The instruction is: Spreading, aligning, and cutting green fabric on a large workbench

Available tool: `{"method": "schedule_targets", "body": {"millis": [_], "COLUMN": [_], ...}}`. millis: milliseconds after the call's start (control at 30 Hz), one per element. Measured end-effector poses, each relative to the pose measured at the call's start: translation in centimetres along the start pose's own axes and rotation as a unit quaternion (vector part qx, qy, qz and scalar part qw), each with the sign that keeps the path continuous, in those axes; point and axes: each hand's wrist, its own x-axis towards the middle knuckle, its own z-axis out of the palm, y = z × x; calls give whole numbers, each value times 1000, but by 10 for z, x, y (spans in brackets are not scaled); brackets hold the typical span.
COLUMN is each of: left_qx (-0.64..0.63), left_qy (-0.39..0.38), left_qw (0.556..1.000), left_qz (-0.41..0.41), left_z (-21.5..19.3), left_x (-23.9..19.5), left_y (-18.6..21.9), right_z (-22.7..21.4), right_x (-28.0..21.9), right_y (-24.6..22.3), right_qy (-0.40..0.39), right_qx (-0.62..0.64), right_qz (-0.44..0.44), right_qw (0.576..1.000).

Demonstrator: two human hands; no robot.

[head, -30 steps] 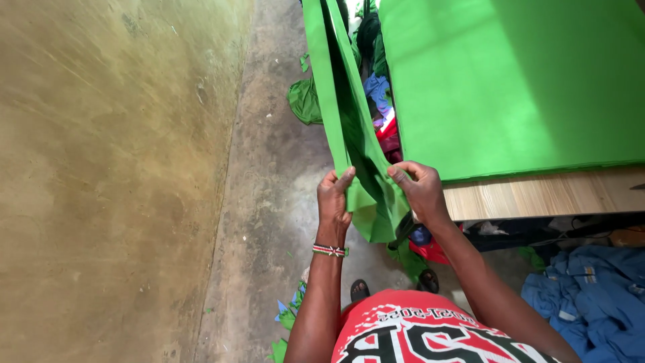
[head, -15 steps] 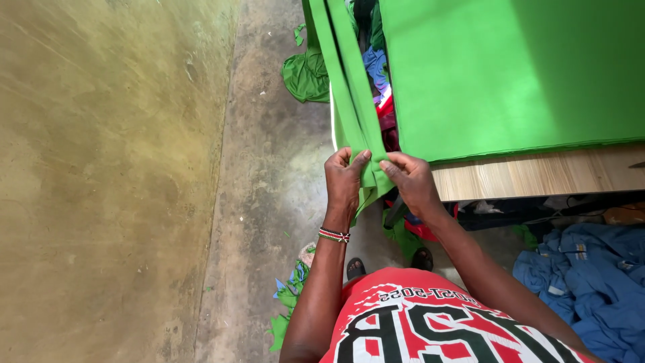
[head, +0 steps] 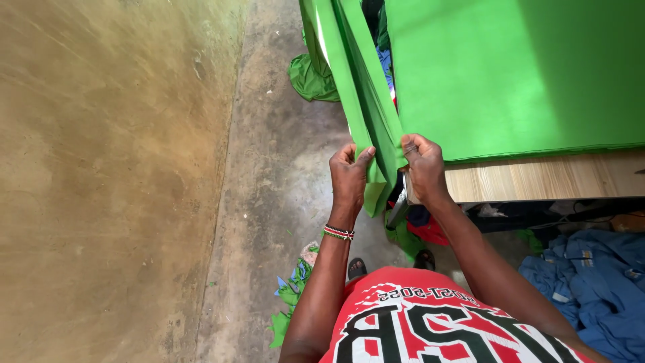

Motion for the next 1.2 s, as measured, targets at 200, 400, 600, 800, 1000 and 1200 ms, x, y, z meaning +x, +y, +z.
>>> {"method": "schedule_targets", "body": {"millis": [200, 400, 600, 800, 1000, 1200], "left_qx": [22, 26, 28, 55, 72, 120], "left_qy": [16, -3, 1, -31, -48, -62], "left_qw": [1000, 999, 999, 997, 996, 991], "left_qz": [13, 37, 27, 34, 37, 27], "left_z": [-2, 6, 5, -2, -7, -11], "left_x": [8, -7, -12, -8, -8, -12], "left_y": [-11, 17, 20, 16, 5, 9], "right_z": [6, 4, 0, 4, 2, 7], "right_x": [0, -2, -7, -14, -16, -30], "right_y": [-16, -24, -45, -46, -40, -47], "right_qy": [-125, -135, -151, -152, -143, -147], "right_qx": [-89, -130, -168, -214, -215, -236], "right_qz": [-75, -136, -185, -217, -213, -230], "right_qw": [985, 973, 956, 940, 942, 933]}}
